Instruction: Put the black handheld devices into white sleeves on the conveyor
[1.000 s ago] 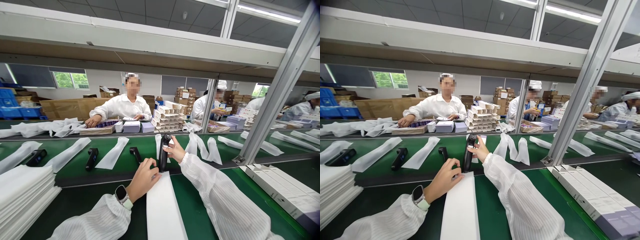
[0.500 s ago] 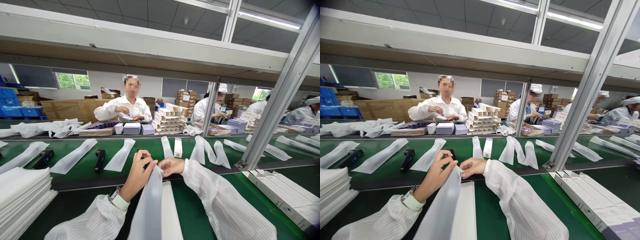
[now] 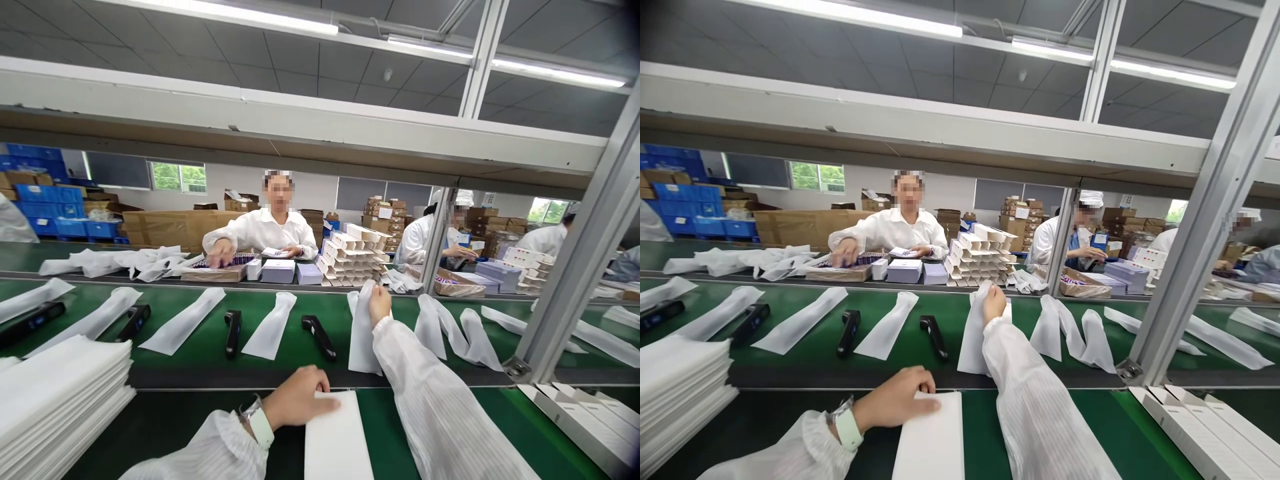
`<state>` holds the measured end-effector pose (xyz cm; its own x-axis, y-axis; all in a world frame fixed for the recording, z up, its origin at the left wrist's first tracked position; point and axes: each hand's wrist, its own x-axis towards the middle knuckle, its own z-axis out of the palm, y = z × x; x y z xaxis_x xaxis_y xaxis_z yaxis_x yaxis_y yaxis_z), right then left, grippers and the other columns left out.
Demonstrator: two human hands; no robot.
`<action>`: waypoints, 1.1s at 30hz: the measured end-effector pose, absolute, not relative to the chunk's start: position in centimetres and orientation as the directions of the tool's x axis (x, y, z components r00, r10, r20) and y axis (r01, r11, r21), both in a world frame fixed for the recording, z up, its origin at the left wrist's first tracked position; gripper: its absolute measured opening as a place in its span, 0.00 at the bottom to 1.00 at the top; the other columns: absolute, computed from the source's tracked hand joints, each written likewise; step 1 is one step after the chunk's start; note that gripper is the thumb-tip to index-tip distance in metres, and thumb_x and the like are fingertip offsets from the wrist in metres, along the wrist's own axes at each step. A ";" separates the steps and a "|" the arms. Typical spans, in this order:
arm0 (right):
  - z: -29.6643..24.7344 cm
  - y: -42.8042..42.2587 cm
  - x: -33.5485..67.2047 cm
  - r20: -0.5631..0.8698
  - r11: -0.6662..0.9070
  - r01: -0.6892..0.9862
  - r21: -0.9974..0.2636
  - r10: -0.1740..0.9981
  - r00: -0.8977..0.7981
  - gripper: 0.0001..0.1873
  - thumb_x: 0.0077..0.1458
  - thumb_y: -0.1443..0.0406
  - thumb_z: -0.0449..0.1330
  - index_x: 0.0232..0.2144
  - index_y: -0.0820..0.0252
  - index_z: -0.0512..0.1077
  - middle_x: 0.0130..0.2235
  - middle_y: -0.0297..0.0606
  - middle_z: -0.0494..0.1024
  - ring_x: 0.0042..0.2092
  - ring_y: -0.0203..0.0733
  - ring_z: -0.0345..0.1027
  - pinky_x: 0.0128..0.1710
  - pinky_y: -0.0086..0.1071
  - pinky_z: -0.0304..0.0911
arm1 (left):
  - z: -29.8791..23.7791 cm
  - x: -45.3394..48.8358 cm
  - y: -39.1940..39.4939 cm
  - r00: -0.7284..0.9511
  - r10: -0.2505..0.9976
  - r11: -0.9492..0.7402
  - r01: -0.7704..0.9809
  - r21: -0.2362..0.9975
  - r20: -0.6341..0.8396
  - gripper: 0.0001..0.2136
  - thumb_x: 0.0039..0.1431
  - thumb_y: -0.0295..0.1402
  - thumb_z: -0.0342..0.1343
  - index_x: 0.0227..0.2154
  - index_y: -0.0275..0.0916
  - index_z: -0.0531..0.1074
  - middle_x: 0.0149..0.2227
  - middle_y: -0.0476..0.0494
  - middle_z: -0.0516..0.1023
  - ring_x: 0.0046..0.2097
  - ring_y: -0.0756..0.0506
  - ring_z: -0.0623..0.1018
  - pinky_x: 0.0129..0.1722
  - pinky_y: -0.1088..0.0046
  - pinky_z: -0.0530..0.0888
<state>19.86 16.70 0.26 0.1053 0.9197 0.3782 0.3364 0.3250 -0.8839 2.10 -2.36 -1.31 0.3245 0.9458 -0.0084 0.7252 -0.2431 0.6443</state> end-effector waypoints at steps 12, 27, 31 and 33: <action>-4.0 12.6 12.9 0.205 0.423 0.694 -0.583 0.903 -0.378 0.24 0.36 0.64 0.61 0.40 0.56 0.63 0.37 0.42 0.67 0.41 0.49 0.62 0.40 0.39 0.54 | -1.4 2.0 -1.5 0.214 0.976 -0.186 0.742 0.644 0.036 0.11 0.38 0.38 0.57 0.17 0.35 0.67 0.28 0.49 0.67 0.33 0.47 0.67 0.28 0.76 0.61; 1.3 8.4 20.3 0.218 0.101 -0.501 -0.860 0.959 -0.181 0.39 0.37 0.68 0.61 0.49 0.44 0.46 0.29 0.28 0.68 0.31 0.40 0.68 0.31 0.38 0.65 | -2.0 2.9 -3.2 0.469 0.816 -0.546 0.817 0.183 0.338 0.10 0.57 0.34 0.41 0.33 0.41 0.68 0.47 0.46 0.65 0.47 0.44 0.65 0.44 0.68 0.63; 1.9 5.7 19.0 0.273 0.092 -0.594 -0.799 0.936 -0.223 0.40 0.37 0.68 0.62 0.49 0.41 0.46 0.30 0.28 0.68 0.32 0.39 0.68 0.31 0.39 0.65 | -2.2 2.7 -3.1 0.447 0.825 -0.530 0.825 0.197 0.347 0.09 0.55 0.36 0.46 0.27 0.40 0.69 0.44 0.46 0.65 0.45 0.44 0.66 0.42 0.69 0.65; 1.9 4.9 18.3 0.290 0.082 -0.583 -0.809 0.917 -0.273 0.40 0.37 0.68 0.62 0.49 0.39 0.46 0.32 0.28 0.67 0.32 0.39 0.68 0.31 0.38 0.65 | -2.0 2.7 -3.1 0.418 0.835 -0.515 0.822 0.243 0.358 0.09 0.53 0.38 0.48 0.25 0.40 0.68 0.41 0.47 0.66 0.43 0.45 0.67 0.39 0.70 0.66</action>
<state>18.26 4.92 1.89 -0.2732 0.9173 0.2897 -0.5825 0.0819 -0.8087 2.69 -3.08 -2.00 0.4177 0.8349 0.3584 0.8218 -0.5154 0.2429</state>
